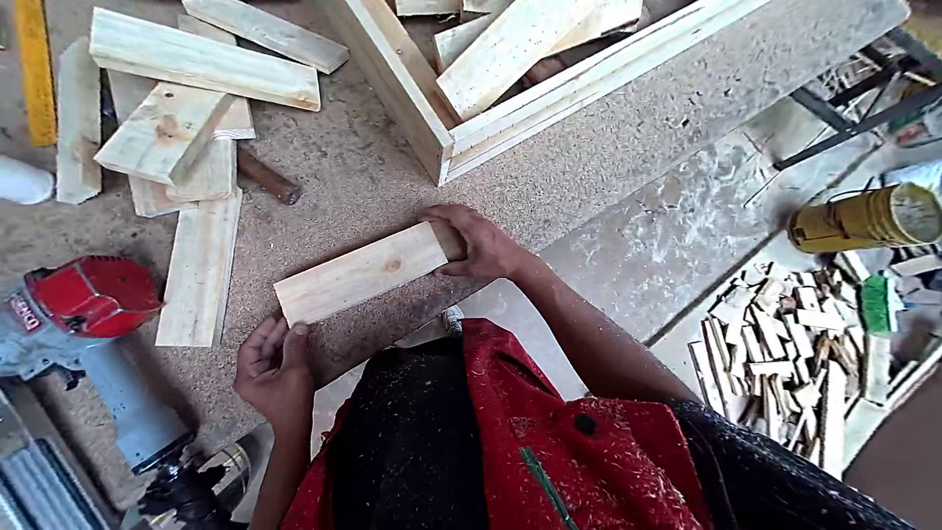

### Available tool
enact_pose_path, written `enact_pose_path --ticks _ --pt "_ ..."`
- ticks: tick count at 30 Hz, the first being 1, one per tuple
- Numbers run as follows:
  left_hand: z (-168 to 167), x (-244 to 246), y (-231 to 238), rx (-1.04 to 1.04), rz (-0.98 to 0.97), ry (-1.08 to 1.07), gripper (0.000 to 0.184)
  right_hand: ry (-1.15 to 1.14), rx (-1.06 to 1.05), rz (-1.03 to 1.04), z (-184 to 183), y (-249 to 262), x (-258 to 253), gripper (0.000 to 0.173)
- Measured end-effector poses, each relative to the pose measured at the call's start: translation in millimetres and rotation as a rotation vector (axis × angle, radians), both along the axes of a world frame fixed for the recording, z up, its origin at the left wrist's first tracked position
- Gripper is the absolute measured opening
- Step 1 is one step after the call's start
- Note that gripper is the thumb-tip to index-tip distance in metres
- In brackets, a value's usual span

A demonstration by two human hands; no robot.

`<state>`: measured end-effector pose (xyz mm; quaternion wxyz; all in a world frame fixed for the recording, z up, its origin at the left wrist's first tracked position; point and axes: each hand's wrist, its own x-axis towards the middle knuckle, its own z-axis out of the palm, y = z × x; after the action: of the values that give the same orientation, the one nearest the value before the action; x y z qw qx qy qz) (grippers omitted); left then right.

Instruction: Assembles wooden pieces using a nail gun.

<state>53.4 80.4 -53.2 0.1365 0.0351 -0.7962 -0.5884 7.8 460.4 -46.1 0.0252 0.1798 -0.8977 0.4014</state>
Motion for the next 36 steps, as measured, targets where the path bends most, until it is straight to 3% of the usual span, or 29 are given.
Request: enact_pose_path --ticks 12,15,17,20,22,25,27,30,36 --pt "-4 2 6 -0.034 0.072 0.071 0.032 0.035 -0.005 0.041 -2 0 -2 0.094" --pt "-4 1 5 -0.022 0.051 0.039 0.037 0.021 0.005 0.056 -3 2 -3 0.094" --pt "4 2 -2 -0.013 0.022 0.006 0.05 -0.004 0.052 0.068 5 0 -2 0.106" --pt "36 11 -42 -0.278 0.096 0.106 0.052 0.022 0.219 0.014 27 -18 -2 0.131" --pt "60 18 -86 -0.521 0.24 0.13 0.05 0.103 0.249 0.035 41 -45 -6 0.127" --pt "75 13 -141 -0.638 0.364 -0.094 0.072 0.148 0.208 0.202 47 -105 -22 0.109" --pt "71 2 -157 -0.559 0.357 -0.311 0.088 0.085 0.227 0.287 39 -138 -33 0.105" --pt "66 -20 -156 -0.519 0.345 -0.492 0.097 0.044 0.277 0.316 22 -154 -42 0.097" --pt "74 -55 -142 -0.723 0.357 -0.709 0.112 0.102 0.336 0.305 18 -155 -40 0.086"
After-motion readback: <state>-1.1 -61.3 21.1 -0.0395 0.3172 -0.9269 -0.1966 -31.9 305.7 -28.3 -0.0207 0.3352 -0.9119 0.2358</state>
